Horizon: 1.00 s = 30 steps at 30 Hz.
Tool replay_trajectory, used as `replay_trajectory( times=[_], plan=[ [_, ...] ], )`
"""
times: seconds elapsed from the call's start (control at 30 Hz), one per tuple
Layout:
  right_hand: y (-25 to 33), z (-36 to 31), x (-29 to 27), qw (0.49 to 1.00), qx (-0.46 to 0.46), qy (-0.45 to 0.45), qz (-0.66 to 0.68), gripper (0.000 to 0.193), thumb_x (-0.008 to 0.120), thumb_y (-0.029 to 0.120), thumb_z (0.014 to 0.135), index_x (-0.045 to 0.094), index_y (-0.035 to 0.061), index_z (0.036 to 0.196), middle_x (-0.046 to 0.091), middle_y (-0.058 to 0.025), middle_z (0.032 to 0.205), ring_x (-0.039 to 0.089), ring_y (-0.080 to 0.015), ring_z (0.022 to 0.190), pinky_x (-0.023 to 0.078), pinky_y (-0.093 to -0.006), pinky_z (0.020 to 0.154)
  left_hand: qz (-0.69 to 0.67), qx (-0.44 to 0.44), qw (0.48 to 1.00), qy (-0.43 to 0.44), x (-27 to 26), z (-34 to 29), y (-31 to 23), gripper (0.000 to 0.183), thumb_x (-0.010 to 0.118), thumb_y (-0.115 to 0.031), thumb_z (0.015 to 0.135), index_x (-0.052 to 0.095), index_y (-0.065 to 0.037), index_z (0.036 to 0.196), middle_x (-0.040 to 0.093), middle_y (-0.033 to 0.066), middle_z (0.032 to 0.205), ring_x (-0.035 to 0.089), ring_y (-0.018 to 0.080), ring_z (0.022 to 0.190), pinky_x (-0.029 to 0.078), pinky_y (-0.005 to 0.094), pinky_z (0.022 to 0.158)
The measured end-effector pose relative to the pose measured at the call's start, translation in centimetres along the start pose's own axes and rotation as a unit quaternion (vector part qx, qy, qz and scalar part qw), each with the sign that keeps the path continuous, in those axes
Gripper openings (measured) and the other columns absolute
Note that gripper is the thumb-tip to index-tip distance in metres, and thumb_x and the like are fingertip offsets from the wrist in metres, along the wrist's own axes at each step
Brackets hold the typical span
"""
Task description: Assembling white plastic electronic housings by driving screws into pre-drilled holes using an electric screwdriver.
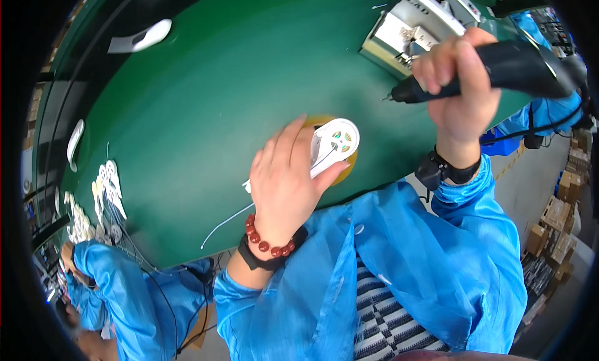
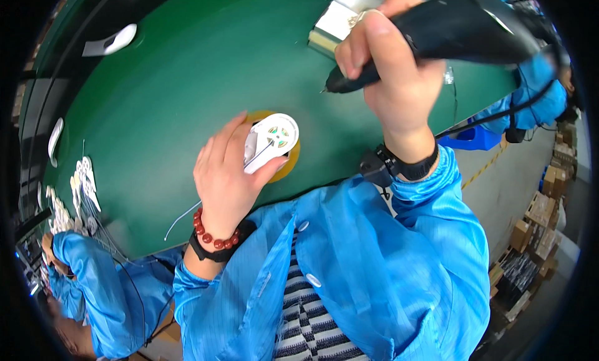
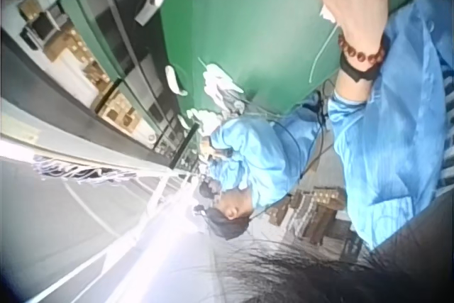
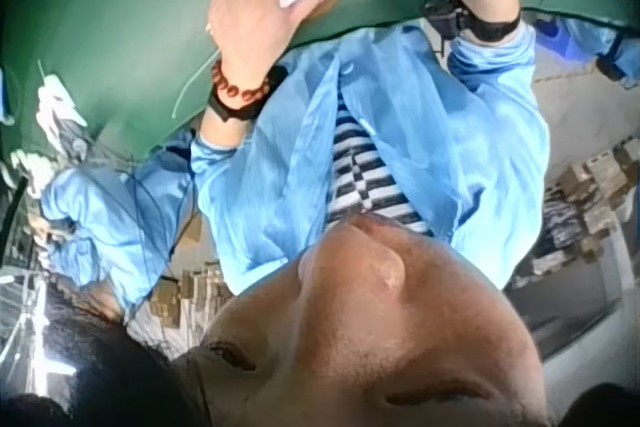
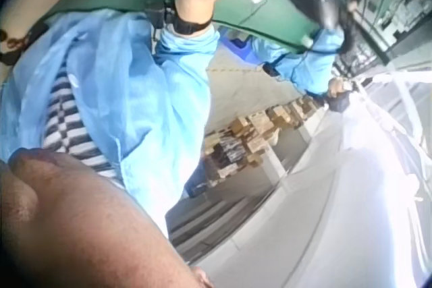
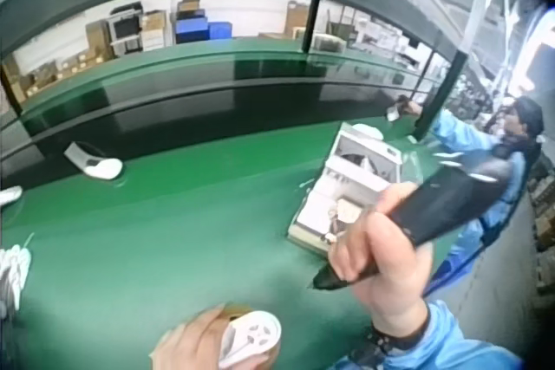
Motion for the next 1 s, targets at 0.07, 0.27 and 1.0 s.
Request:
replay_trajectory(
  times=[0.07, 0.27, 1.0],
  plan=[
    [1.2, -0.7, 3.1, 0.997, 0.004, 0.073, 0.001, 0.015, 0.049, 0.021, 0.103, 0.050, 0.0110, 0.113, 0.048, -0.0015, 0.068, 0.046, -0.0139, 0.055, 0.039, -0.0322, 0.055, -0.004, 0.001, 1.000, 0.000, -0.1, 0.2, 0.0, 0.059, 0.087, -0.037, 0.067, 0.067, -0.003, 0.111, 0.067, 0.0101, 0.124, 0.067, 0.0300, 0.097, 0.053, 0.0398, 0.082],
    [0.9, -3.7, 7.6, 0.988, 0.030, 0.145, 0.048, 0.031, 0.067, 0.023, 0.096, 0.043, 0.0105, 0.111, 0.056, -0.0025, 0.071, 0.054, -0.0149, 0.055, 0.044, -0.0314, 0.053, 0.002, 0.002, 1.000, 0.003, 1.0, 0.2, 0.4, 0.061, 0.084, -0.036, 0.069, 0.063, -0.002, 0.115, 0.063, 0.0111, 0.129, 0.063, 0.0282, 0.107, 0.049, 0.0380, 0.083],
    [-1.5, -4.8, 8.8, 0.966, -0.025, 0.254, -0.049, 0.031, 0.071, 0.004, 0.088, 0.044, 0.0050, 0.105, 0.059, -0.0074, 0.072, 0.054, -0.0157, 0.055, 0.046, -0.0314, 0.051, 0.014, 0.003, 1.000, 0.012, 1.6, 0.7, 0.8, 0.058, 0.082, -0.036, 0.070, 0.064, -0.002, 0.114, 0.063, 0.0127, 0.128, 0.064, 0.0290, 0.108, 0.050, 0.0384, 0.080]
  ],
)
Point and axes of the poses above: each hand's wrist, its own z-axis towards the middle knuckle, its own x-axis out of the palm, y = z × x, the point moved 8 cm from there along z, towards the middle knuckle
